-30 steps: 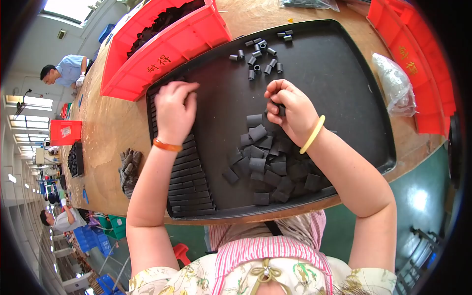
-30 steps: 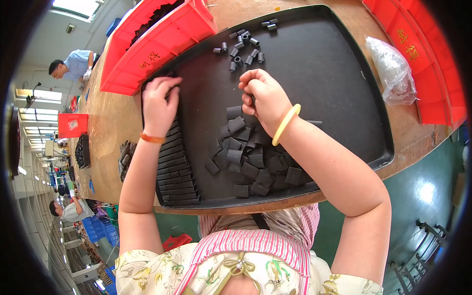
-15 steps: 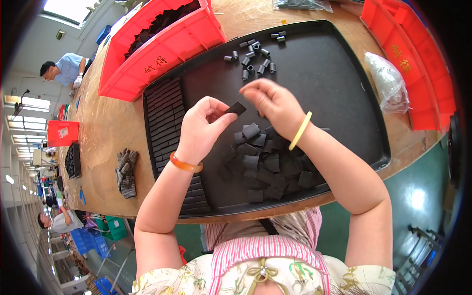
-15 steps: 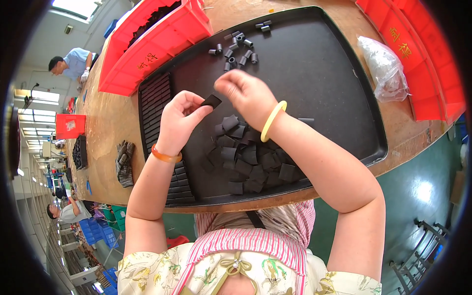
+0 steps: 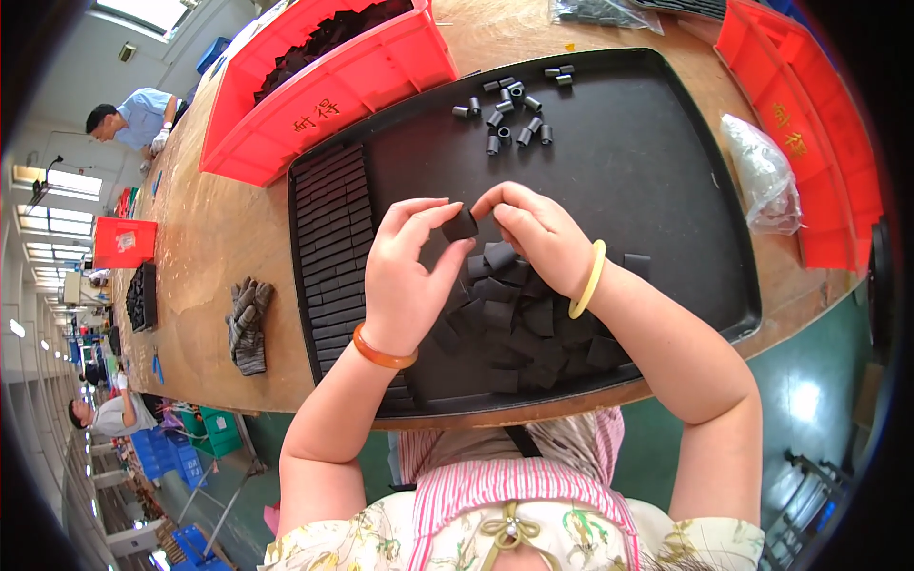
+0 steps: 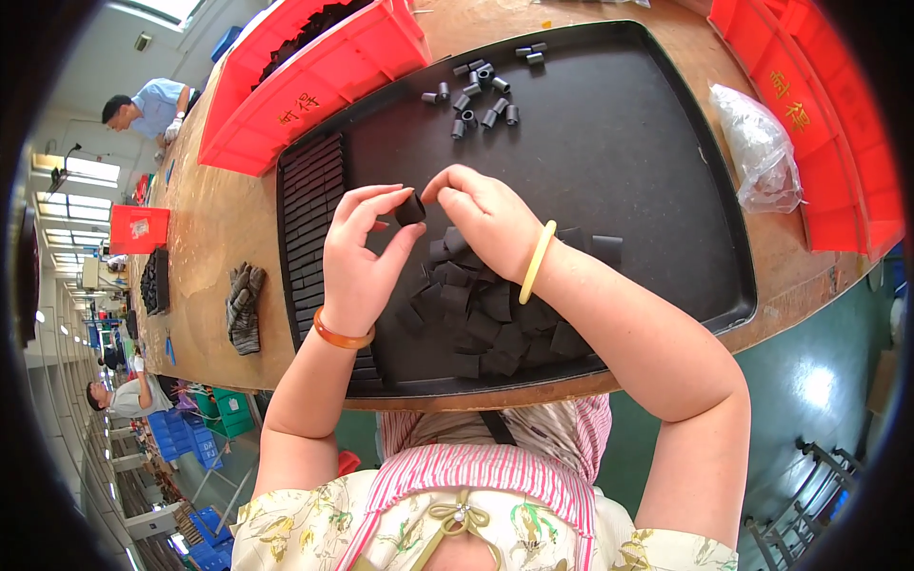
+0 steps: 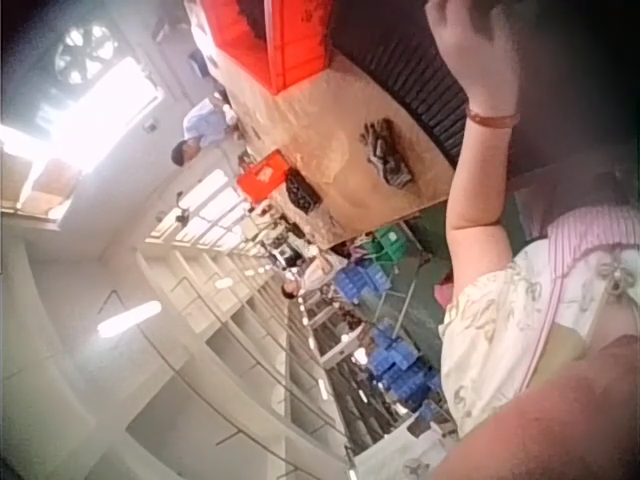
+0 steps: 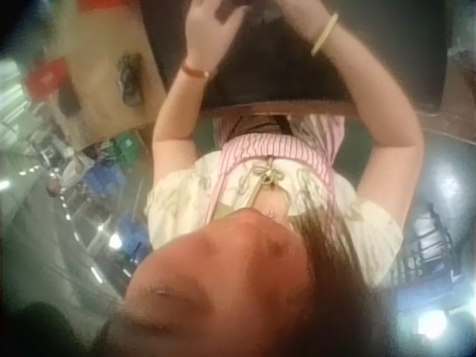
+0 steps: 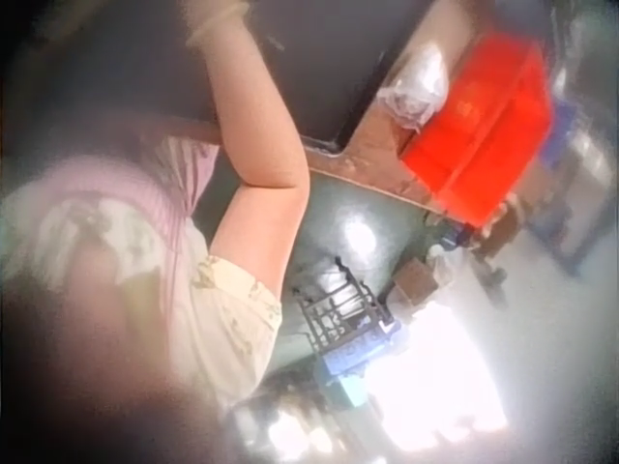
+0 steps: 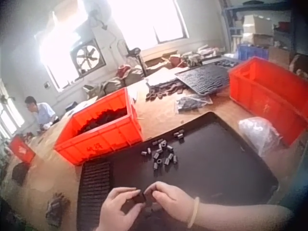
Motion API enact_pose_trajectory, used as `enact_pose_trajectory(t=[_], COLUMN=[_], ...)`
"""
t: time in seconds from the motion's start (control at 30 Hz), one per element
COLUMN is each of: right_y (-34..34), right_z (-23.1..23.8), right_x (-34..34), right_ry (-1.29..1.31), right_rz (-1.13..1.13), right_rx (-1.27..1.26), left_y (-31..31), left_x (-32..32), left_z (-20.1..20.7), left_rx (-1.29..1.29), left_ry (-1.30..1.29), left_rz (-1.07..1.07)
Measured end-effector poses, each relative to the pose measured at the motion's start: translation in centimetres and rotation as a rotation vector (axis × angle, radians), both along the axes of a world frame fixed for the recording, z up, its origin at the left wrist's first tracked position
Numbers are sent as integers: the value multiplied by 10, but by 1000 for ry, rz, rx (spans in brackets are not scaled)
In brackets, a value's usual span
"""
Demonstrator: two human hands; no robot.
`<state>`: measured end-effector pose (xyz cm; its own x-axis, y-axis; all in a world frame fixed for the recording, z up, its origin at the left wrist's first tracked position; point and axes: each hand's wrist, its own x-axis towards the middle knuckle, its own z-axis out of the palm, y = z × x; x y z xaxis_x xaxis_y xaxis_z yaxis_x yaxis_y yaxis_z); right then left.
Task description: The person assembles small black plastic components by hand at a workbench.
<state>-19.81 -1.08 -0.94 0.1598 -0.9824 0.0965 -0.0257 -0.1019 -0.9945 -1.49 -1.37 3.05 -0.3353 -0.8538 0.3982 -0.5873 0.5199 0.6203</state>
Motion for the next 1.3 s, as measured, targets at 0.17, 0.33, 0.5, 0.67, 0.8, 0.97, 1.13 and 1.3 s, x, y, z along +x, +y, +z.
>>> enact_pose_trajectory(t=[0.17, 0.33, 0.5, 0.67, 0.8, 0.97, 1.13, 1.3], right_y=[-1, -1, 4, 4, 3, 5, 3, 4], right_z=[-1, -2, 11, 10, 6, 6, 1, 7], right_x=[3, 4, 4, 2, 3, 3, 4, 0], right_ry=[-70, -2, 31, 164, 211, 230, 188, 116], right_rz=[-31, -99, -90, -103, -99, -54, -47, -116], right_rx=[72, -148, -66, -141, -284, -207, -217, -71], left_y=[-2, -1, 1, 1, 1, 1, -3, -60], left_x=[11, 13, 9, 9, 6, 6, 9, 31], left_z=[-15, -22, -24, -25, -21, -19, -15, 0], left_rx=[304, 480, 412, 344, 284, 184, 111, -121], left_ry=[223, 320, 352, 289, 267, 172, 67, -129], left_rz=[-24, 14, -28, -23, -28, -41, -98, 14])
